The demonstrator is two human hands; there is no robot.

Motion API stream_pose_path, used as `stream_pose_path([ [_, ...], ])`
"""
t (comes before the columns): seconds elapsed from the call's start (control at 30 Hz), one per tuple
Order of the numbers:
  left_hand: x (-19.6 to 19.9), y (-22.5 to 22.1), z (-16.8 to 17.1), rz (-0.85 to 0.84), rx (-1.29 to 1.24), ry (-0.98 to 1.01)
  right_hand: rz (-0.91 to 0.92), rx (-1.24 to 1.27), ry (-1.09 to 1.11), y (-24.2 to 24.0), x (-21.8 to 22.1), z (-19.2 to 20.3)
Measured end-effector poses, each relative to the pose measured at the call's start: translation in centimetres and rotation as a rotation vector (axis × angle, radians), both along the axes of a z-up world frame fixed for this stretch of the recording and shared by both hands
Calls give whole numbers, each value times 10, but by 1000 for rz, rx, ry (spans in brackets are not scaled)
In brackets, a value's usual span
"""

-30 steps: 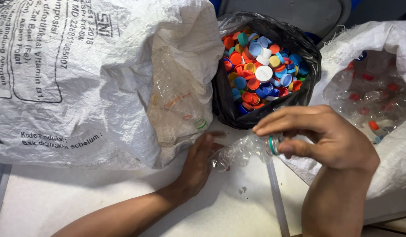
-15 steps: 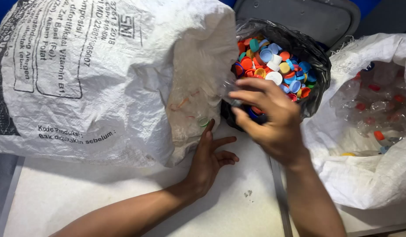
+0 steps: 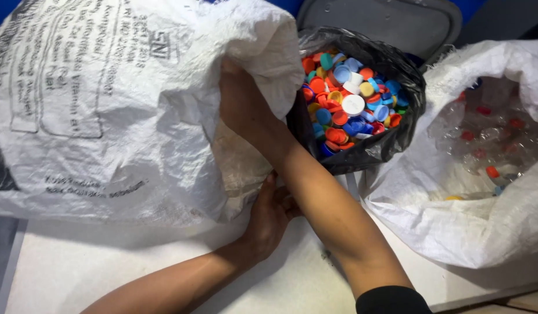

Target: Sorting plastic bottle caps and bottles into different bags for recycling.

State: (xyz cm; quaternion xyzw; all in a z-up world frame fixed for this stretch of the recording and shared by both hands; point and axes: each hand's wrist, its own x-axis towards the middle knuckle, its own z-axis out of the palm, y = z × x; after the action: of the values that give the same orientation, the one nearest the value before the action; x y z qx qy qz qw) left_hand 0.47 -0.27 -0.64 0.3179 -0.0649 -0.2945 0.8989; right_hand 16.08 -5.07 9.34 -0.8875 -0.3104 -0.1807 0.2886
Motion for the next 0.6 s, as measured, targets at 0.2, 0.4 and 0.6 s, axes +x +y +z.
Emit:
stream_pose_path([
  [0.2,1,-7,-18,17,-1,92,8,12,-125,-18,-26,19],
  [0.4,0,-4,9,25,171,100,-44,-92,15,-116,-107,79],
  [0.6,1,-10,-12,-36,155,64,-718,843,-297,-309,-135,49],
])
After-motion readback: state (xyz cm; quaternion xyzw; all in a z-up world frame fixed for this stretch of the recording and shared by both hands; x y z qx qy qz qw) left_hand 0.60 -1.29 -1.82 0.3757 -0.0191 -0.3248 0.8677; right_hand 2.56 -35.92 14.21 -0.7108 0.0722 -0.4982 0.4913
